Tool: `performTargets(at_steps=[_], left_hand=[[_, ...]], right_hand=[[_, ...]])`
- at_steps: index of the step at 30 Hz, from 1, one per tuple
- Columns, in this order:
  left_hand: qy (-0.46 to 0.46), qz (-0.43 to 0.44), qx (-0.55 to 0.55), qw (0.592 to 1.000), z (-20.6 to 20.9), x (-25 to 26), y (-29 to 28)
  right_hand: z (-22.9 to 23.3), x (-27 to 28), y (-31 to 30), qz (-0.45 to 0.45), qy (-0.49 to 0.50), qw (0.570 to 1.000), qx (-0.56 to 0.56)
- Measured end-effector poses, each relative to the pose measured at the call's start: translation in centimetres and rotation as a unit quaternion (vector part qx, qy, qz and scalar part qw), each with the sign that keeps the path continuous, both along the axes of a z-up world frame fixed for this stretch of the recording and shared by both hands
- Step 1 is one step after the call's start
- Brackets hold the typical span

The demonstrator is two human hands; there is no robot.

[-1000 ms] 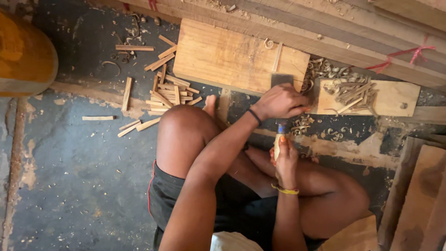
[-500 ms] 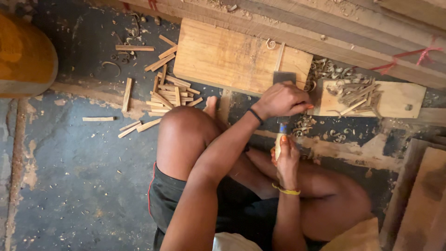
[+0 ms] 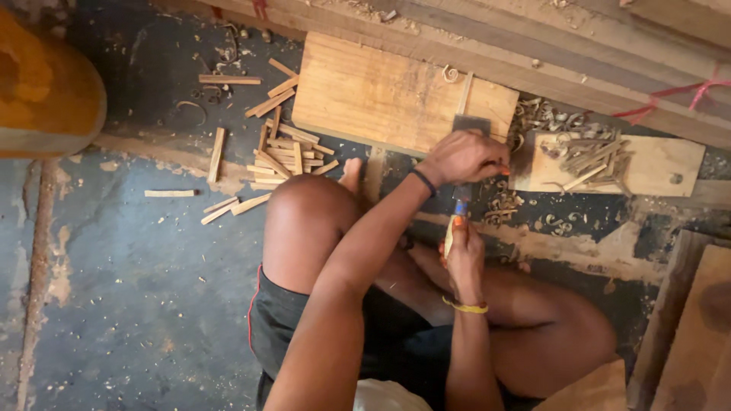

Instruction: The person sits on the floor and uses a chisel to carve small wooden sticks placed on a larger wooden block. They repeatedly strike the chisel to shape the wood, creating shavings that fall onto the floor.

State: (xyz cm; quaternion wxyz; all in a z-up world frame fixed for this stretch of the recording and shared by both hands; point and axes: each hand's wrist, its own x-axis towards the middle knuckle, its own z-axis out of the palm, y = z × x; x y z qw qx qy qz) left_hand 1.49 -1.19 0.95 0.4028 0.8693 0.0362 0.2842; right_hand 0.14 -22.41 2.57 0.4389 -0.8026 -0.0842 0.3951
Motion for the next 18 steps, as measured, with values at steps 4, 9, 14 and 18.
performTargets(at_steps=[4,9,14,18], left_hand=[[0.003,0.0,-0.024,1.0,-0.1,0.0,0.4],[0.014,0.003,0.006,1.0,0.2,0.6,1.3],[0.039,0.001,-0.046,0.998,0.3,1.4,2.3],[0.052,-0.007,-0.04,0.998,0.6,2.1,4.0]], right_hand=[[-0.9,0.4,-0.2,0.017,-0.02,0.999,0.019],[-0.9,0.6,0.9,0.029,-0.034,0.999,-0.005],[-0.9,1.1,2.3,0.025,-0.016,1.0,0.012],[-1.1,2.1,3.8,0.02,-0.002,1.0,0.025]])
